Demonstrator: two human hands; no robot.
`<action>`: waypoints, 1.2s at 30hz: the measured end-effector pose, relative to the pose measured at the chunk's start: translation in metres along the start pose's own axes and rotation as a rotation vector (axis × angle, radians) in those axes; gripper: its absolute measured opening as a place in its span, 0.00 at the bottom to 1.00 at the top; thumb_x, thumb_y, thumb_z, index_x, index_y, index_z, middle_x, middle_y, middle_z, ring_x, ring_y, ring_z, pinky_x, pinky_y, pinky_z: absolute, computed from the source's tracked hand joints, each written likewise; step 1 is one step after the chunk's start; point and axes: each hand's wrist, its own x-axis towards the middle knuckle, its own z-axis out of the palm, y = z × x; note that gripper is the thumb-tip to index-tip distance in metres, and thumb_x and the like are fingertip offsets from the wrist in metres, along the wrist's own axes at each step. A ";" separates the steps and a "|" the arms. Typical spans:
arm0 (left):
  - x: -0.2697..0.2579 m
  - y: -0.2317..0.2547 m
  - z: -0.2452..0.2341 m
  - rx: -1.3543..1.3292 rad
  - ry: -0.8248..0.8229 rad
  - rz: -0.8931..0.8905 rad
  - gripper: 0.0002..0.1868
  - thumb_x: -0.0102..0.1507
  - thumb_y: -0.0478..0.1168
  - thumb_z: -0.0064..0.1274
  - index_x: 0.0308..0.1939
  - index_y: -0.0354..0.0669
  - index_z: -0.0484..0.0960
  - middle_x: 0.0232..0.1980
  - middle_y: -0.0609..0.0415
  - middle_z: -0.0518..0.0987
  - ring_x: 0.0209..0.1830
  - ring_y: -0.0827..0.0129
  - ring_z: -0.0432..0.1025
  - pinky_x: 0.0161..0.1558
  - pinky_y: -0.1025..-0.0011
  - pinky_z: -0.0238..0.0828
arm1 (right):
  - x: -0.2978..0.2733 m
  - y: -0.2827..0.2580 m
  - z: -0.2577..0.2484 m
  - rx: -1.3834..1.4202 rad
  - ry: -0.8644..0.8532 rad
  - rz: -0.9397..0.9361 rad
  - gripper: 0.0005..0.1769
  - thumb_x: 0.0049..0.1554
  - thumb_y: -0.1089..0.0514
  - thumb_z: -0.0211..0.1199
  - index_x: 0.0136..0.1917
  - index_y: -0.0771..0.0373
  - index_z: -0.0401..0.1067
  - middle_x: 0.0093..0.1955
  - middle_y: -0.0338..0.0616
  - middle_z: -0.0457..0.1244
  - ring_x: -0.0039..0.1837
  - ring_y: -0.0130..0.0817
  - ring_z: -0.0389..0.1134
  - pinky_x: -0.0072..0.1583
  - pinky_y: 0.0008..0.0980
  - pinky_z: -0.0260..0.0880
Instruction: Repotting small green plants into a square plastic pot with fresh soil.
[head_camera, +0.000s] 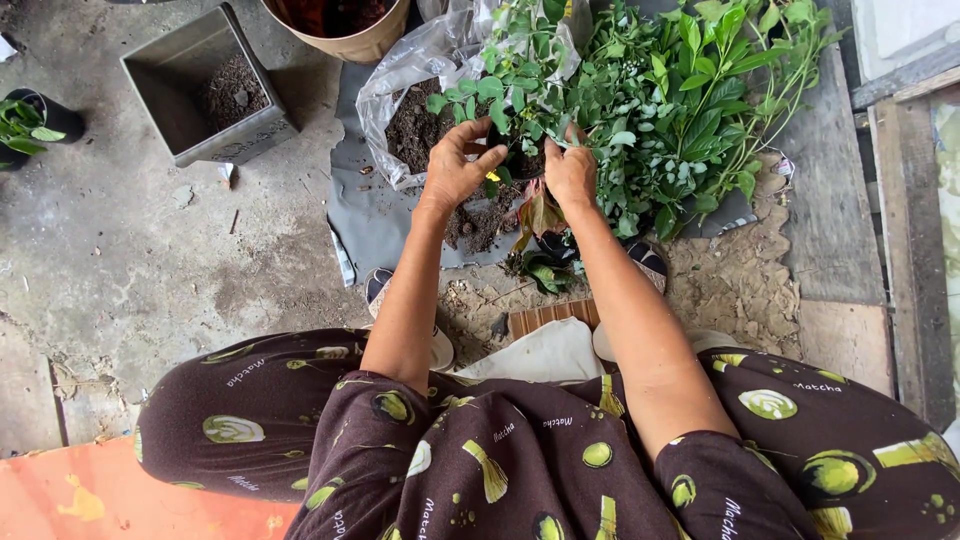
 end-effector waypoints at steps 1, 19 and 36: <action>-0.002 0.010 -0.001 0.000 0.001 0.002 0.31 0.58 0.45 0.69 0.63 0.41 0.78 0.53 0.51 0.85 0.50 0.69 0.81 0.50 0.68 0.80 | 0.015 0.023 0.017 0.001 0.001 -0.002 0.35 0.58 0.40 0.57 0.73 0.59 0.66 0.59 0.63 0.67 0.61 0.54 0.69 0.64 0.43 0.66; -0.027 0.049 0.004 0.603 0.205 0.343 0.11 0.53 0.47 0.69 0.38 0.55 0.86 0.70 0.38 0.66 0.77 0.37 0.50 0.71 0.45 0.48 | 0.025 0.042 0.045 0.084 0.192 -0.271 0.32 0.59 0.45 0.62 0.69 0.69 0.68 0.66 0.63 0.65 0.67 0.56 0.67 0.68 0.41 0.63; -0.032 0.019 0.021 1.013 0.377 0.407 0.17 0.67 0.54 0.56 0.53 0.52 0.88 0.85 0.45 0.43 0.85 0.42 0.30 0.78 0.39 0.23 | 0.032 0.042 0.056 0.049 0.160 -0.241 0.33 0.61 0.46 0.62 0.69 0.75 0.66 0.69 0.66 0.62 0.66 0.55 0.67 0.67 0.41 0.63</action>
